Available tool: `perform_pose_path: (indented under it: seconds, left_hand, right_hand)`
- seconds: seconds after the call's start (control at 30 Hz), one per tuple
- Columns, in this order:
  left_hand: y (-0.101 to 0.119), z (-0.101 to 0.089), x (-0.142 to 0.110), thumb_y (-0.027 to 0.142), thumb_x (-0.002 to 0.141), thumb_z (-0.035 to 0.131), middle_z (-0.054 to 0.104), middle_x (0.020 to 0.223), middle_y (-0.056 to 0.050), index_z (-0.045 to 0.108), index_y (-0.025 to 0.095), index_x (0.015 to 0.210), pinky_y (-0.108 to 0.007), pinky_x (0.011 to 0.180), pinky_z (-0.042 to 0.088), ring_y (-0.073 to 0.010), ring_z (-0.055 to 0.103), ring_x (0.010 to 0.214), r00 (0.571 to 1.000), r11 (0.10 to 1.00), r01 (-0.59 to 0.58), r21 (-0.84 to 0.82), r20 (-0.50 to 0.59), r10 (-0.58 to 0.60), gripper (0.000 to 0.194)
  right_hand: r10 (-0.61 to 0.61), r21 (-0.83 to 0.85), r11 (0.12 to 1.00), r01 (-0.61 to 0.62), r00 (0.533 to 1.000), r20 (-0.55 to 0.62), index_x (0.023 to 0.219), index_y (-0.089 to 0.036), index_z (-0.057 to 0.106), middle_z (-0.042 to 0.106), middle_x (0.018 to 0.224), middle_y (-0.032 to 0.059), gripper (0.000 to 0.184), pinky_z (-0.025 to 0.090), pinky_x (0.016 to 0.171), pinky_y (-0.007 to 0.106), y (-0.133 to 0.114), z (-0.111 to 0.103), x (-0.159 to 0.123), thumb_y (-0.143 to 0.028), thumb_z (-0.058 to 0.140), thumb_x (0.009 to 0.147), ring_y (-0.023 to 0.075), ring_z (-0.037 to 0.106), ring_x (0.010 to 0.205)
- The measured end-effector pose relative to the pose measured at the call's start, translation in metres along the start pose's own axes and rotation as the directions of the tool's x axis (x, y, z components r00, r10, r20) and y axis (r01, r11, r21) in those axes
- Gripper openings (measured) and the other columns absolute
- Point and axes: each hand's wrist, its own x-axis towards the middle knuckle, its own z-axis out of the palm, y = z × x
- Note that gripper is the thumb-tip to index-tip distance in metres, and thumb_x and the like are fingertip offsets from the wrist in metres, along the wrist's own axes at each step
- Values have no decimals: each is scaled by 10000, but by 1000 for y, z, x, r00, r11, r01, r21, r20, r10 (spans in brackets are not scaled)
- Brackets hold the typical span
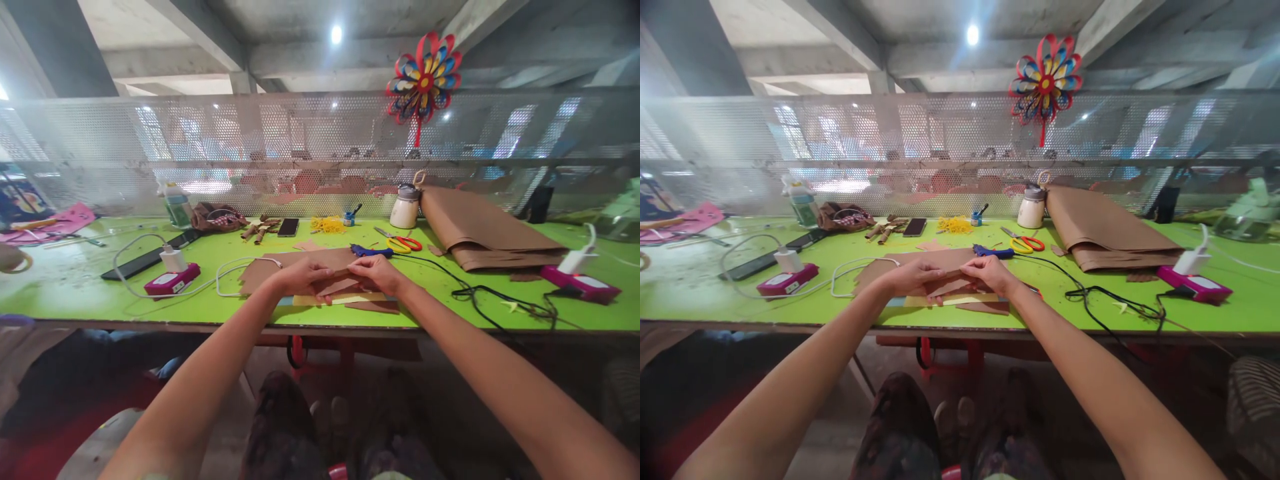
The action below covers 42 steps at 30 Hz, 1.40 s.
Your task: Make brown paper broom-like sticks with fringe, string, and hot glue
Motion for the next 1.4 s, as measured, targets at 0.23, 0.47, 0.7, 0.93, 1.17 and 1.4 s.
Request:
perform_pose_path:
  seconds: [0.23,0.47,0.7,0.93,1.17,1.4]
  left_hand:
    - [-12,-5,6,491,861,488,559,500,2,635,112,760,-185,430,331,-107,533,447,977,930,-42,365,-180,115,419]
    - [-5,-1,6,463,899,417,550,451,10,597,138,706,-189,439,321,-81,437,390,973,843,-40,536,-171,155,419]
    - [-6,-1,7,437,885,446,535,482,24,554,145,644,-203,520,335,-85,438,465,950,799,-93,594,-189,251,393]
    - [-7,2,6,448,879,446,499,481,30,542,145,605,-208,501,312,-83,407,472,946,826,-132,549,-178,270,419]
    - [-10,-1,5,497,882,439,475,463,28,502,153,580,-215,464,284,-78,390,434,962,899,-84,430,-199,186,462]
    - [-11,-2,-4,503,800,601,406,468,69,477,157,646,-191,445,272,-52,340,419,956,982,-179,-54,-245,161,398]
  right_hand:
    - [1,-43,999,1,1000,27,822,-130,674,611,499,-23,379,394,378,185,-3,6,-1,-463,752,659,92,553,403]
    - [28,-60,998,-22,995,94,793,-139,635,638,549,3,416,465,433,226,-4,5,0,-514,741,648,128,604,457]
    - [-28,-173,984,42,996,85,791,-143,625,580,486,-33,386,382,389,198,-3,0,2,-509,699,695,99,533,402]
    - [-80,-249,963,102,992,98,710,-132,667,583,495,-27,312,335,397,196,-6,2,1,-432,743,674,77,471,415]
    - [-29,-105,994,38,996,82,675,-146,632,450,439,-76,336,425,379,208,-4,2,-3,-469,720,703,54,384,354]
    - [-141,112,985,131,987,83,968,-168,643,674,773,40,387,553,601,295,-15,0,-4,-522,565,835,129,623,614]
